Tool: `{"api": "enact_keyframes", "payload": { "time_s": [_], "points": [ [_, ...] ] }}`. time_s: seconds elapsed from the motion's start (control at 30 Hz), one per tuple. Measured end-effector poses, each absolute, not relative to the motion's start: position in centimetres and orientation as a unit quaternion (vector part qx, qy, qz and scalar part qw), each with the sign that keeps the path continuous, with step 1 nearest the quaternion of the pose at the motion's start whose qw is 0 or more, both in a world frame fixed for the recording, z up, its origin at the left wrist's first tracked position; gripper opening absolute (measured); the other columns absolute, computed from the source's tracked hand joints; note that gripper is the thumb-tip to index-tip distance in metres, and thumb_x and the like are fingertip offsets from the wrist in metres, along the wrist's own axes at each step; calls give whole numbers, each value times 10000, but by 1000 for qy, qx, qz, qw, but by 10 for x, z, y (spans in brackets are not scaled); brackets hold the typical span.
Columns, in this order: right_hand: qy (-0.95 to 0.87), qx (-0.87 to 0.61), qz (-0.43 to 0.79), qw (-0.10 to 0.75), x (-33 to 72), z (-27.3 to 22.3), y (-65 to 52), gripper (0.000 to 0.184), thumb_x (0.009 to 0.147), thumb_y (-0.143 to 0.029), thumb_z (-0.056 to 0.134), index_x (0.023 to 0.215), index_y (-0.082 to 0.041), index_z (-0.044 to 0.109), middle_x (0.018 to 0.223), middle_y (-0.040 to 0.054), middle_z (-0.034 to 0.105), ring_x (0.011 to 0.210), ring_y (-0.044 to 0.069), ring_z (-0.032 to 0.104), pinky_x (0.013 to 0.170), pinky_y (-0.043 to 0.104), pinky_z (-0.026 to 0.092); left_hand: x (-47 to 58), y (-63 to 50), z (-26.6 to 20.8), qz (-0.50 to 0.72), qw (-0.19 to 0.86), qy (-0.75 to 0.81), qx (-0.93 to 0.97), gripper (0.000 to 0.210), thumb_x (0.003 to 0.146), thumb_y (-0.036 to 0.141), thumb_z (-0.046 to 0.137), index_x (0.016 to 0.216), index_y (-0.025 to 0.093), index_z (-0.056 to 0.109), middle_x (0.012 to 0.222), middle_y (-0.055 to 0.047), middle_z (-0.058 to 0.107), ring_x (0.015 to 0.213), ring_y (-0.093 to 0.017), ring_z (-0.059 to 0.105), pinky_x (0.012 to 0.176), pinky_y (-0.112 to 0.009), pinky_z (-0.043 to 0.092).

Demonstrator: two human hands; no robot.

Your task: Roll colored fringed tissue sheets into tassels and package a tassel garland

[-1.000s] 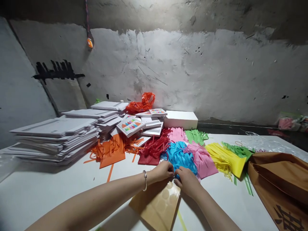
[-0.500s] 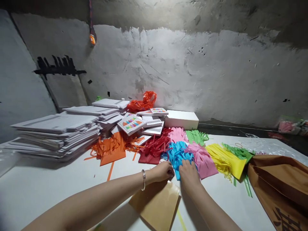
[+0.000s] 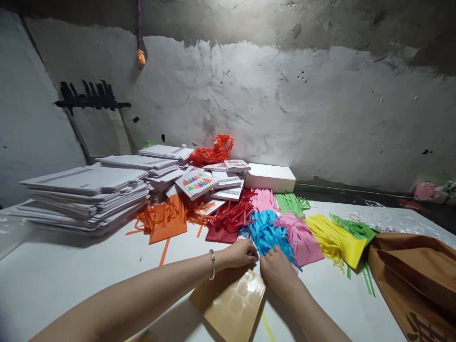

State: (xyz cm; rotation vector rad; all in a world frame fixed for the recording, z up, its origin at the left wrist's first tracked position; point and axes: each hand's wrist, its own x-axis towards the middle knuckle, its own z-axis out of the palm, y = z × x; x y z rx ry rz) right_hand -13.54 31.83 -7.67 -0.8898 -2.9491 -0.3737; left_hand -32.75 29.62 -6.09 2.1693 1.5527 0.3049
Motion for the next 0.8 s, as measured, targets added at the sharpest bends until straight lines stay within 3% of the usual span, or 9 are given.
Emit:
{"api": "enact_keyframes", "payload": {
  "time_s": [0.47,0.8],
  "points": [
    [-916,-379,1,130,-125,-79,332,183,980,-333,649,923,-160,673,874,-8,696,859,155,687,897,405,555,-328,300,-63,92,232,563,788,250,988,337,635,1154,153,662,1156,-75,686,993,-224,683,869,-423,588],
    [-883,-418,58,205,-127,-73,325,167,977,-322,651,988,-156,656,848,-17,661,786,139,660,746,324,565,-318,298,-60,139,204,562,789,235,987,331,637,1141,156,669,1170,-77,684,1031,-232,675,907,-444,573]
  ]
}}
